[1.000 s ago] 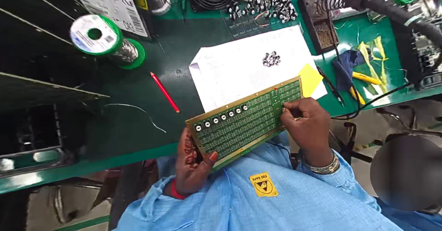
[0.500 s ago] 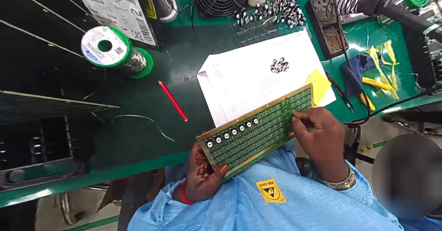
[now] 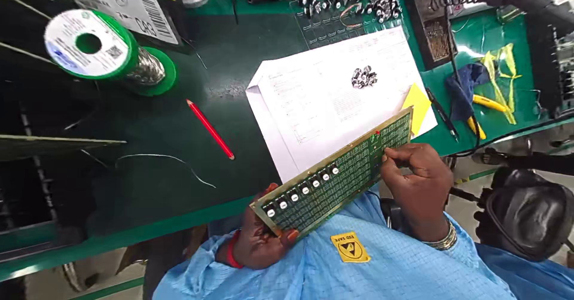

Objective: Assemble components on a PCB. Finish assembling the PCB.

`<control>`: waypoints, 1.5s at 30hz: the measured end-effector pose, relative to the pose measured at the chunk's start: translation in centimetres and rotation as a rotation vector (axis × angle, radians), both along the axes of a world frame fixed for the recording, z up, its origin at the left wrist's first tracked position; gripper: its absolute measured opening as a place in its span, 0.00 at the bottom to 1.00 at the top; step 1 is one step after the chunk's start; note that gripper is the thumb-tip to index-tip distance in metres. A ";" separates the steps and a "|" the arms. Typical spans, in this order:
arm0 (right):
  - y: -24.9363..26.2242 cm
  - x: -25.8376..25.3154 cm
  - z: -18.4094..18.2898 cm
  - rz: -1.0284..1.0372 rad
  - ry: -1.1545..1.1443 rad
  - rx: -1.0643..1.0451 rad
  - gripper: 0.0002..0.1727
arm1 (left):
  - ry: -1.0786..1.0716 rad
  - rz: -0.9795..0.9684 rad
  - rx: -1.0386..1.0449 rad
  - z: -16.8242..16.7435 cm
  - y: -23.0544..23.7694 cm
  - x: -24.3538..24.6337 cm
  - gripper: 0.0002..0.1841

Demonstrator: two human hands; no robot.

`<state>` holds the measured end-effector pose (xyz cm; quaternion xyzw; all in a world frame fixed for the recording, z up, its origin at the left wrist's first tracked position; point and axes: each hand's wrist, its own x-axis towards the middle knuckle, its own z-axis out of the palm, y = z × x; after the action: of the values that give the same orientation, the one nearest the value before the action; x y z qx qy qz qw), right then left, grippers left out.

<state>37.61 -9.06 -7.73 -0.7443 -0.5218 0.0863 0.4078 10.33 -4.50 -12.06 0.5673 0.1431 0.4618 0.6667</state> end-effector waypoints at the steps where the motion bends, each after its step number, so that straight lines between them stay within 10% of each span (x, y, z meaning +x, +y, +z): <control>1: 0.0 0.0 0.0 -0.003 0.009 -0.001 0.06 | -0.008 -0.004 -0.005 -0.1 0.0 0.0 0.40; 45: -0.7 -0.5 0.4 -0.045 -0.162 0.042 0.07 | 0.156 0.156 0.146 1.6 -1.0 0.2 0.39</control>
<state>37.10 -9.81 -7.33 -0.7515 -0.5380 0.0058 0.3817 10.53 -5.52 -10.47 0.6358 0.2042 0.4757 0.5725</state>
